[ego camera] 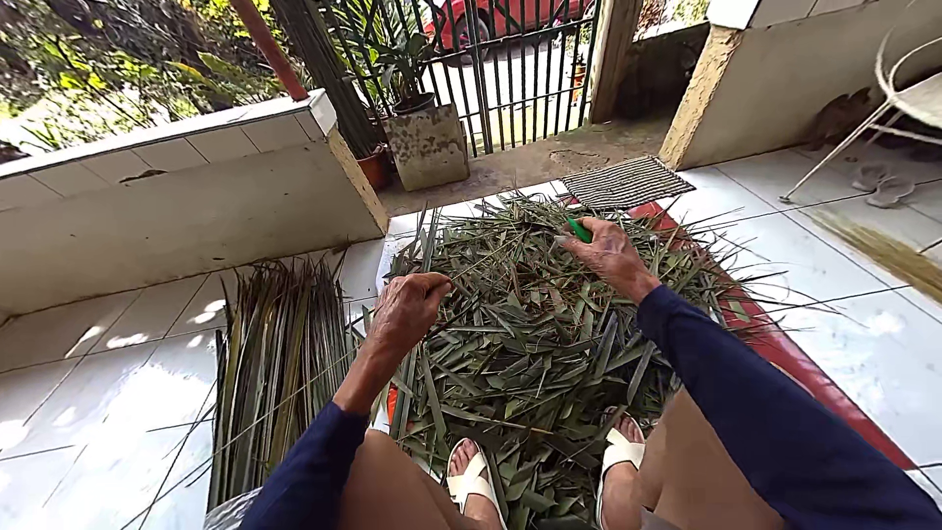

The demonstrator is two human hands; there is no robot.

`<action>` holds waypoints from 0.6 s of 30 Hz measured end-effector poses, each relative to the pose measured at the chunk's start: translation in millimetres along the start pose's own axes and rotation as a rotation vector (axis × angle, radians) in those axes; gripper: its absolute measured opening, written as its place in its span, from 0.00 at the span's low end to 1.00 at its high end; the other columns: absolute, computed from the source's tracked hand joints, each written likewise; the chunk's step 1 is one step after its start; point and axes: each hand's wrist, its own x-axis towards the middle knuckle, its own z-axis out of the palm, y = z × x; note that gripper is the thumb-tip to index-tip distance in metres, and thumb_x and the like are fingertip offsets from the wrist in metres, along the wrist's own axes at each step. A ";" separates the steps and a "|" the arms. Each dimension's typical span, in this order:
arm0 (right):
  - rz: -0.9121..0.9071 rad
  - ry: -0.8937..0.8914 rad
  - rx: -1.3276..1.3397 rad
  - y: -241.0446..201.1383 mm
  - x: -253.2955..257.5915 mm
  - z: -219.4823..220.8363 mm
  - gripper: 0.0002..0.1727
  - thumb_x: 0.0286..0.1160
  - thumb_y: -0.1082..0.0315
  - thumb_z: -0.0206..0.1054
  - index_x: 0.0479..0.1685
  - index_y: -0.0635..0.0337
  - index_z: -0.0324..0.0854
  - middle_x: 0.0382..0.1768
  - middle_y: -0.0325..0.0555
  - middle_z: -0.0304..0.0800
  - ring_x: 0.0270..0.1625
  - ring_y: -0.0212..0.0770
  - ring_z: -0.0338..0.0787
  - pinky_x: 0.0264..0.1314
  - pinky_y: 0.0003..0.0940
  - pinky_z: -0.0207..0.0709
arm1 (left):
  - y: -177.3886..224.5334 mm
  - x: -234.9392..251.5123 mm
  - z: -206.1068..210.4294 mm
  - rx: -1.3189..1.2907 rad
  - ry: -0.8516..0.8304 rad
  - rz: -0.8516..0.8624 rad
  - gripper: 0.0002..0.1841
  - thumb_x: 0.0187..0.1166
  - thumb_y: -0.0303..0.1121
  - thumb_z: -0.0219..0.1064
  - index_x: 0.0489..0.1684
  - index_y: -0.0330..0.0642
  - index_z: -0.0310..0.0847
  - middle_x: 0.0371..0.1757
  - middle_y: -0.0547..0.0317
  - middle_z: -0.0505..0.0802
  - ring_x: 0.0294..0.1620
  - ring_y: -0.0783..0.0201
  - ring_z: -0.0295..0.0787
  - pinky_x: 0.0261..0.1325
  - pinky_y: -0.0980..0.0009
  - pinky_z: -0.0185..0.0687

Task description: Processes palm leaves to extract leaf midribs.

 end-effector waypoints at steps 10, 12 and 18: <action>-0.419 -0.302 -0.121 -33.3 -7.6 -24.5 0.14 0.74 0.51 0.76 0.48 0.48 0.92 0.37 0.37 0.94 0.39 0.36 0.90 0.48 0.46 0.82 | 39.9 15.9 22.9 0.066 0.004 0.215 0.12 0.90 0.45 0.61 0.52 0.62 0.94 0.40 0.65 0.97 0.42 0.59 0.93 0.46 0.46 0.84; -0.398 -0.344 -0.128 -25.7 -11.5 -30.4 0.13 0.74 0.50 0.76 0.45 0.48 0.92 0.33 0.37 0.92 0.36 0.36 0.88 0.45 0.46 0.81 | 48.1 20.7 30.1 0.054 0.002 0.264 0.13 0.90 0.46 0.60 0.52 0.62 0.94 0.41 0.66 0.97 0.43 0.60 0.93 0.47 0.46 0.84; -0.264 -0.247 0.070 38.0 -37.6 -62.1 0.11 0.79 0.57 0.72 0.43 0.55 0.91 0.31 0.35 0.95 0.33 0.31 0.91 0.45 0.37 0.86 | 80.8 28.9 40.9 0.174 0.130 0.585 0.24 0.88 0.49 0.60 0.80 0.54 0.78 0.80 0.47 0.81 0.86 0.40 0.67 0.85 0.38 0.62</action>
